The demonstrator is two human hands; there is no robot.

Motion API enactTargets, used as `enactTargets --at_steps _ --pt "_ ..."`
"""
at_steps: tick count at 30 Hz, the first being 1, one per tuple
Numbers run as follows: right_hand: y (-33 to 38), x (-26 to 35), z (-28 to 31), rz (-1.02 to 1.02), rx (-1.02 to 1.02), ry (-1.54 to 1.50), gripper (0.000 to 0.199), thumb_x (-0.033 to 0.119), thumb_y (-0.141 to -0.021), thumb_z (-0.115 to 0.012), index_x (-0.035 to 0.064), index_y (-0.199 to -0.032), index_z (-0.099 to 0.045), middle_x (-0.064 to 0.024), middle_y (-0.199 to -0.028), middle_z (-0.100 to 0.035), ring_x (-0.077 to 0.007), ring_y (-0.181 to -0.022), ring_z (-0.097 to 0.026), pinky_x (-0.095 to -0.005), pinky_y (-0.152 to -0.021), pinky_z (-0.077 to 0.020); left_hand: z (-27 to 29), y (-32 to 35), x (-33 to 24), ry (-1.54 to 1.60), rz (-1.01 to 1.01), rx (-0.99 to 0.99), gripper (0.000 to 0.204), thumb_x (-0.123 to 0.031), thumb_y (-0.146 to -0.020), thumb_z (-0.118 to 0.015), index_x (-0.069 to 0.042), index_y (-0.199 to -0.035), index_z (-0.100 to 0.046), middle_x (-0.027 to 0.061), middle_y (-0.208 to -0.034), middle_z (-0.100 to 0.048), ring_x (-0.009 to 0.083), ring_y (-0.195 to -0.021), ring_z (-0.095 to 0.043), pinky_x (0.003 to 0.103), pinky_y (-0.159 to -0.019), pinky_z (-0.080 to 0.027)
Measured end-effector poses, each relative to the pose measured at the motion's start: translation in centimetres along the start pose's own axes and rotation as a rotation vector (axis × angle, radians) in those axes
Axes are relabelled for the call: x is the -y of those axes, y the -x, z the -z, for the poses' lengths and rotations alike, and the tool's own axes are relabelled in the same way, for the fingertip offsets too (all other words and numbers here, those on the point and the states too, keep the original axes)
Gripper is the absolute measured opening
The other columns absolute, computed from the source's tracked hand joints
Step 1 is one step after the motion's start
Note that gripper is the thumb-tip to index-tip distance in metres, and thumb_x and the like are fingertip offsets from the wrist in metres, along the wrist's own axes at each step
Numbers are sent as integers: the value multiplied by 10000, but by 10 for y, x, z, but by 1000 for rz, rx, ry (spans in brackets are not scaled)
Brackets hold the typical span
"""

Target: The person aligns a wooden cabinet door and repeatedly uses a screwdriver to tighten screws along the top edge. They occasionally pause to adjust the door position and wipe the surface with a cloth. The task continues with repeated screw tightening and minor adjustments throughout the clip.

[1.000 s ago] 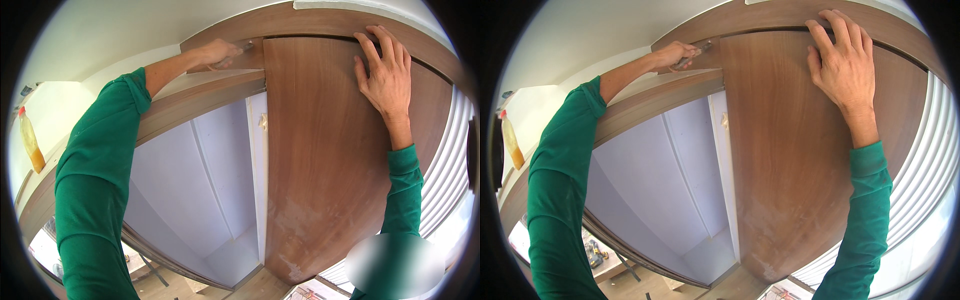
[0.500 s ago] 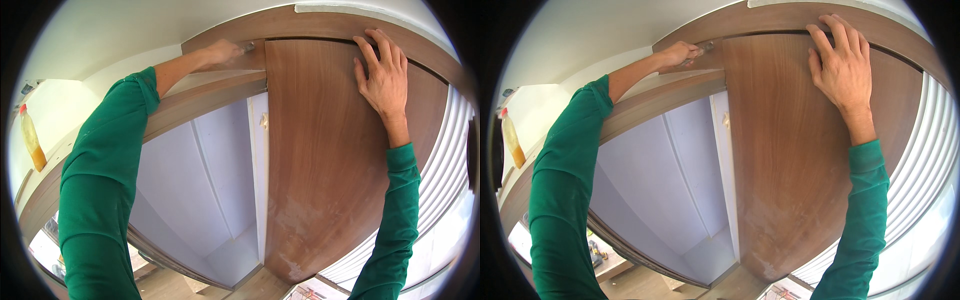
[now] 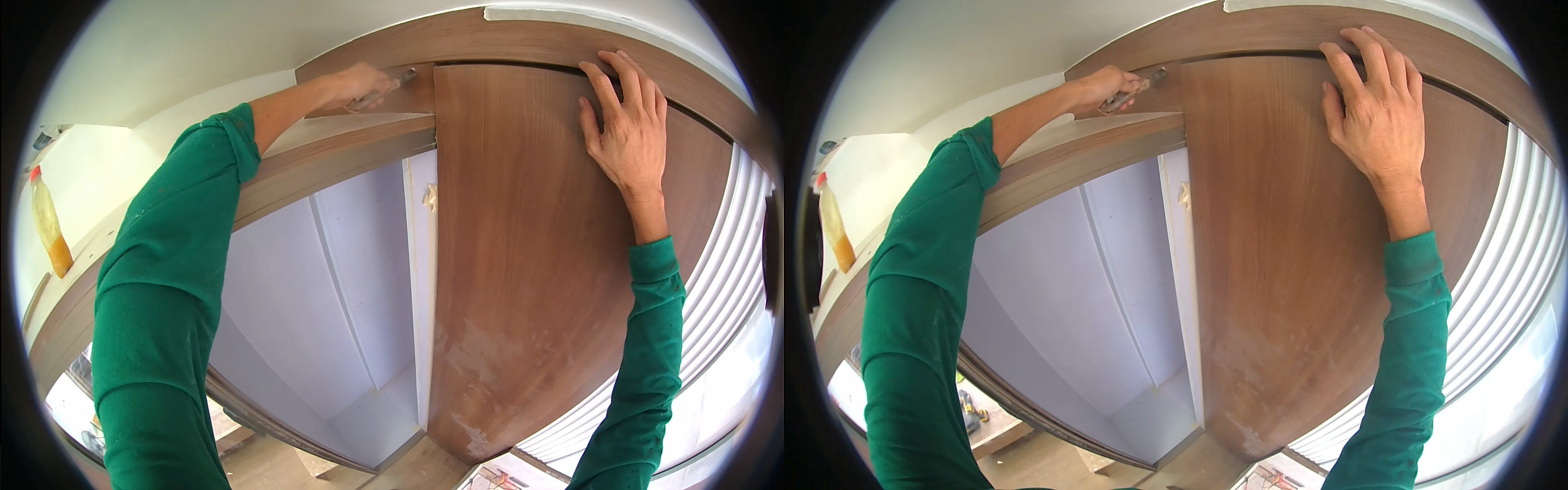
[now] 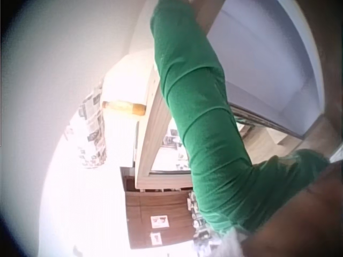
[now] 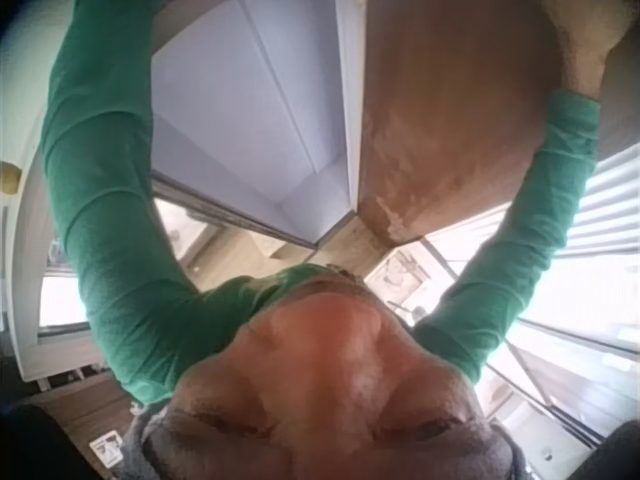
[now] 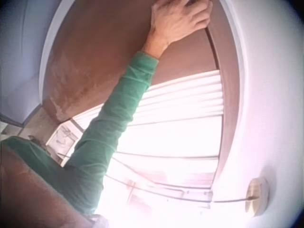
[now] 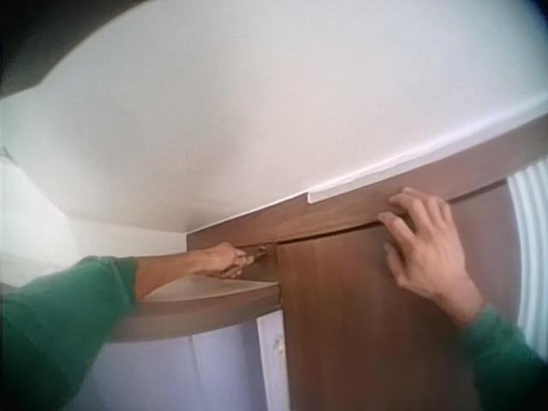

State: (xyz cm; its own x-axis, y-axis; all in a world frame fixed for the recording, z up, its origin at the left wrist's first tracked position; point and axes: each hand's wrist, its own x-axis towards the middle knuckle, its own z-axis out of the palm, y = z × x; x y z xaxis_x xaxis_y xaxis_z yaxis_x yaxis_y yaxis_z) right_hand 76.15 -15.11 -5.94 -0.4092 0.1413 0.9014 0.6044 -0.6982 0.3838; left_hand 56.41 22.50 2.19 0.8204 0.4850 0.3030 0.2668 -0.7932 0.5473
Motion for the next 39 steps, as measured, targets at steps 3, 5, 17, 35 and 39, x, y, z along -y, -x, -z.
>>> enactTargets --at_steps 3,5,17,35,39 --pt "0 -1 0 9 -17 3 411 191 -887 -722 217 -1294 -677 -8 -1404 -583 -240 -1372 -529 -458 -1134 -432 -1 -1 -5 -205 -77 -31 352 -231 -1091 -555 -69 -1376 -681 66 -977 -675 156 -875 -625 347 -789 -507" --pt "-2 0 2 7 -15 -14 407 189 -878 -722 213 -1283 -677 -10 -1397 -586 -241 -1365 -532 -456 -1127 -433 -2 0 -7 -392 -156 -102 353 -226 -1087 -550 -83 -1380 -686 85 -1009 -693 182 -904 -632 363 -841 -508" --pt "-6 6 3 -6 7 -24 391 204 -886 -715 210 -1274 -662 -20 -1400 -577 -246 -1363 -529 -469 -1122 -430 15 82 -65 -648 -215 -242 375 -269 -1060 -587 -70 -1350 -718 148 -1222 -753 304 -1127 -676 400 -1010 -498" --pt "-41 160 54 -270 372 -935 424 198 -985 -675 73 -1389 -656 -199 -1117 -735 -419 -943 -710 -488 -845 -577 -74 244 -73 -197 -291 -517 440 -264 -896 -810 94 -1139 -730 229 -1127 -740 325 -1102 -694 459 -998 -538" --pt "-69 128 -8 -192 620 -583 366 308 -1011 -624 133 -1322 -705 -189 -1045 -756 -426 -977 -714 -530 -863 -570 -86 237 -18 -875 -386 -805 607 -321 -877 -801 108 -1281 -656 249 -1401 -620 374 -1373 -522 482 -1165 -384"
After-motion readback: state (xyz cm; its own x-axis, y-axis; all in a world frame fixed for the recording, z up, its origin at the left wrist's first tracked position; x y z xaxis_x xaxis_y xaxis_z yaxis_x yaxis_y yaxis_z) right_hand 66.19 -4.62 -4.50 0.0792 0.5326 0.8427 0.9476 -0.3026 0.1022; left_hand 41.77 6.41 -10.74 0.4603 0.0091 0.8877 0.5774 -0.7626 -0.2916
